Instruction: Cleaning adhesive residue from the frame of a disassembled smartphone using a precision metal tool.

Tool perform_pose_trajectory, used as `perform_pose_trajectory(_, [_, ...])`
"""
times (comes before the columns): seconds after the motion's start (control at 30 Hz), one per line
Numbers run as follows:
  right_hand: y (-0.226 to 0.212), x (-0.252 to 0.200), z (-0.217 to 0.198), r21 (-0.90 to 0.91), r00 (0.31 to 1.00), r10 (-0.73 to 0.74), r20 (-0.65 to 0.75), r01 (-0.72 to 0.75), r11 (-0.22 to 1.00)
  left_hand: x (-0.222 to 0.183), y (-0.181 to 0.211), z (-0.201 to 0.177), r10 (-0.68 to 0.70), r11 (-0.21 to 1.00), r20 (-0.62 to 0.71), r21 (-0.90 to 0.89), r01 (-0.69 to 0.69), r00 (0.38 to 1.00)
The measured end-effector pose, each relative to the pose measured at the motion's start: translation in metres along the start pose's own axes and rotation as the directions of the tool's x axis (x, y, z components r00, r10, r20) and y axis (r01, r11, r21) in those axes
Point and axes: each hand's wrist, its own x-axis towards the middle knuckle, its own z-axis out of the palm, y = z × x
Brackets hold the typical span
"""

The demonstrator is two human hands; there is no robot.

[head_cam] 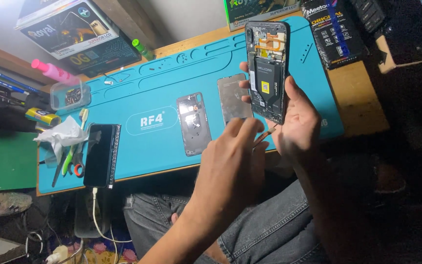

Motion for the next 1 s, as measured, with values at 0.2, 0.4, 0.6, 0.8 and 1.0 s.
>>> perform_pose_trajectory(0.2, [0.002,0.002,0.000,-0.093,0.999,-0.032,0.000,0.032,0.995,0.004,-0.006,0.003,-0.070,0.991,0.044,0.114,0.065,0.997])
perform_pose_trajectory(0.4, [0.002,0.001,0.006,0.024,0.998,-0.020,-0.065,0.021,0.999,0.006,-0.013,0.011,0.002,0.991,0.032,0.134,-0.006,0.999])
perform_pose_trajectory(0.6, [-0.001,0.002,0.005,-0.031,0.999,-0.023,-0.029,0.022,0.999,0.006,-0.008,0.003,-0.010,1.000,0.025,0.002,0.010,1.000])
perform_pose_trajectory(0.8, [0.004,0.005,-0.003,0.026,1.000,-0.025,-0.006,0.025,0.999,0.005,-0.011,0.003,-0.047,0.999,0.074,-0.018,0.049,0.996])
perform_pose_trajectory(1.0, [0.001,0.004,0.005,0.042,0.998,-0.052,-0.036,0.054,0.998,0.007,-0.016,0.007,0.000,1.000,-0.012,-0.015,0.000,1.000])
